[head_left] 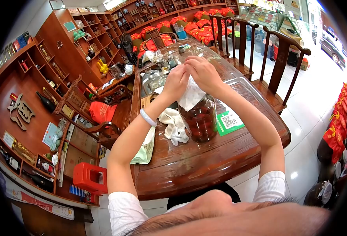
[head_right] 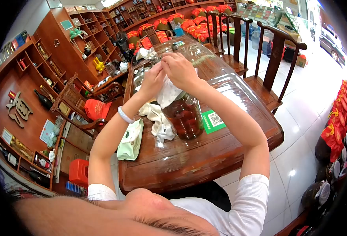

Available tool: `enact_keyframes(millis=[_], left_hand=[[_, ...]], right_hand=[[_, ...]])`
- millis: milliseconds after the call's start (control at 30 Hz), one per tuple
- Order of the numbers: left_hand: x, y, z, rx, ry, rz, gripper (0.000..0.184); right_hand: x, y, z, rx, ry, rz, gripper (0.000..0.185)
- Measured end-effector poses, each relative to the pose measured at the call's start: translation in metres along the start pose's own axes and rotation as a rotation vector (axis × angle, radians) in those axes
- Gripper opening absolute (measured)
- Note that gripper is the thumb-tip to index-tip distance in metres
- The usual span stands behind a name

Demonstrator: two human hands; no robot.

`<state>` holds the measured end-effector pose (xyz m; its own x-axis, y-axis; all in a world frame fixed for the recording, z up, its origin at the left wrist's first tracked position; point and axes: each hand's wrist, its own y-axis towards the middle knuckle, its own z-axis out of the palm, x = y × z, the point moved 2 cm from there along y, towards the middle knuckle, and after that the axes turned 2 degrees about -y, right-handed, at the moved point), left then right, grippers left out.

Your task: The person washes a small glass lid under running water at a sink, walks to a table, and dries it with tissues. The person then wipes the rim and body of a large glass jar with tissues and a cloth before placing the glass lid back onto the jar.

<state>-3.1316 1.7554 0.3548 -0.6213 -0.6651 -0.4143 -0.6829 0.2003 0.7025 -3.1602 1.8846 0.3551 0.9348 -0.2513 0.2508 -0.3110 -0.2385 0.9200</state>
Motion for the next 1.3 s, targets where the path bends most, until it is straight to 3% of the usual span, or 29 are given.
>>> enact_keyframes(millis=[67,100,133,200,233,367,467,533,667,700,733,800,833,867,933,1000,1067,1133,1300], left_hand=[[0.004,-0.006,0.005,0.122,-0.014,-0.208,0.029],[0.011,-0.011,0.008,0.159,-0.032,-0.211,0.031],[0.019,-0.016,0.012,0.164,-0.037,-0.212,0.031],[0.021,-0.021,0.014,0.068,-0.012,-0.124,0.034],[0.025,-0.023,0.015,0.075,0.003,-0.146,0.036],[0.022,-0.021,0.018,0.082,0.109,-0.097,0.037],[0.016,-0.019,0.018,0.101,0.169,-0.062,0.037],[0.014,-0.02,0.018,0.113,0.151,-0.075,0.037],[0.023,-0.015,0.015,0.188,0.129,-0.128,0.039],[0.025,-0.012,0.014,0.275,0.198,-0.18,0.043],[0.026,-0.012,0.014,0.361,0.267,-0.227,0.047],[0.022,-0.008,0.011,0.405,0.37,-0.282,0.057],[0.017,-0.003,0.007,0.396,0.386,-0.289,0.06],[0.014,0.0,0.003,0.39,0.404,-0.302,0.063],[0.01,0.009,-0.001,0.316,0.325,-0.233,0.065],[0.003,0.01,0.006,0.424,0.377,-0.229,0.063],[-0.003,0.006,0.015,0.397,0.425,-0.206,0.062],[-0.003,0.0,0.027,0.574,0.407,-0.117,0.061],[0.002,0.001,0.03,0.6,0.466,-0.165,0.06]], right_hand=[[-0.017,-0.01,0.015,0.101,-0.131,-0.084,0.018],[-0.026,-0.013,0.018,0.218,-0.247,-0.254,0.029],[-0.033,-0.02,0.021,0.221,-0.25,-0.248,0.029],[-0.035,-0.028,0.026,0.397,0.102,0.21,0.039],[-0.039,-0.03,0.028,0.452,0.08,0.213,0.046],[-0.044,-0.032,0.032,0.415,0.042,0.277,0.043],[-0.039,-0.029,0.031,0.506,0.007,0.219,0.042],[-0.046,-0.031,0.037,0.45,-0.056,0.194,0.04],[-0.039,-0.025,0.028,0.613,-0.104,0.094,0.038],[-0.031,-0.019,0.021,0.624,0.061,0.406,0.045],[-0.034,-0.023,0.022,0.616,0.049,0.41,0.045],[-0.046,-0.03,0.023,0.261,0.698,0.558,0.057],[-0.052,-0.034,0.019,0.213,0.732,0.729,0.062],[-0.05,-0.035,0.011,0.201,0.728,0.723,0.062],[-0.049,-0.041,-0.005,0.038,0.772,0.961,0.062],[-0.057,-0.046,-0.003,0.004,0.751,0.899,0.059],[-0.056,-0.045,-0.008,-0.019,0.606,0.719,0.055],[-0.047,-0.044,-0.008,-0.053,0.644,0.744,0.05],[-0.04,-0.038,0.009,-0.006,0.458,0.489,0.037]])
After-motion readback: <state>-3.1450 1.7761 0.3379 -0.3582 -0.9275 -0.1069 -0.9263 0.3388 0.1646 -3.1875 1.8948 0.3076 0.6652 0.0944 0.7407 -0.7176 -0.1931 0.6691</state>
